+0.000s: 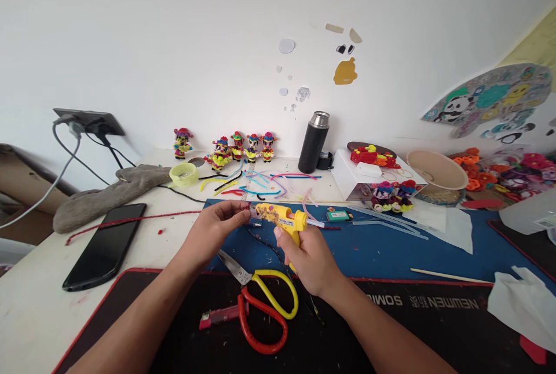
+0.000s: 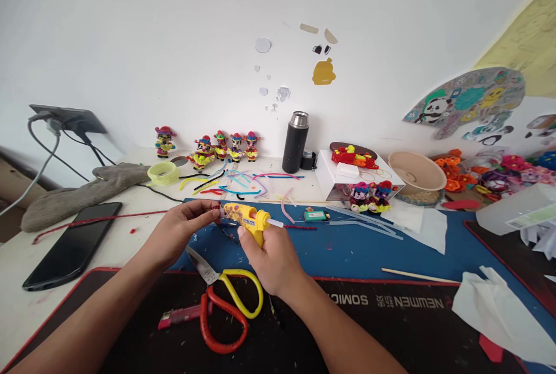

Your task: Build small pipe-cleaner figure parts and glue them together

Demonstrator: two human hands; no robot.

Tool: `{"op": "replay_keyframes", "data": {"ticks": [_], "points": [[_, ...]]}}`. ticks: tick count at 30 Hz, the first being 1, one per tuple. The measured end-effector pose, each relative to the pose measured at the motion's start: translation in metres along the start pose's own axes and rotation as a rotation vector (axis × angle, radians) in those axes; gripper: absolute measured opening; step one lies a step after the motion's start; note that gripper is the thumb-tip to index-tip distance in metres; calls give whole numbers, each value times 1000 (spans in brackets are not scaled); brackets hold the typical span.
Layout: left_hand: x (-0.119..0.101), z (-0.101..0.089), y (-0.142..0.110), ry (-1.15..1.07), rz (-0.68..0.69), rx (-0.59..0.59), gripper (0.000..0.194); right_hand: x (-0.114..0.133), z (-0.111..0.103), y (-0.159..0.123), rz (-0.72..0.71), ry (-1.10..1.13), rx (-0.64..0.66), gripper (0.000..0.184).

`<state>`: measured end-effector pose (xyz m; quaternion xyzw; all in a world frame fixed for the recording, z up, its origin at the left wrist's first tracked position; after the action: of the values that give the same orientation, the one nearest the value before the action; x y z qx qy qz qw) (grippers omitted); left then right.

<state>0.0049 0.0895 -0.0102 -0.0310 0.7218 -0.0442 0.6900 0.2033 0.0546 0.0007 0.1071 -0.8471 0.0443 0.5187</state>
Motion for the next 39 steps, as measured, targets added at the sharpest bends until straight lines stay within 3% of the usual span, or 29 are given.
{"op": "replay_keyframes", "data": {"ticks": [39], "points": [[-9,3,-2,97,46,22,46,1,-3,-1,12,22,-6,50]]}}
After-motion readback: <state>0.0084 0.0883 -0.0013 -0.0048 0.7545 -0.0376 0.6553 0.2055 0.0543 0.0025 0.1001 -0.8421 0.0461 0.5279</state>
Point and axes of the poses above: each hand's wrist, its own y-axis towards the middle knuckle, its own z-axis out of the palm, x = y × z, the point moved 8 cm from there along y, towards the middle knuckle, and after that the axes turned 2 degrees about z, right-handed, at the moved point
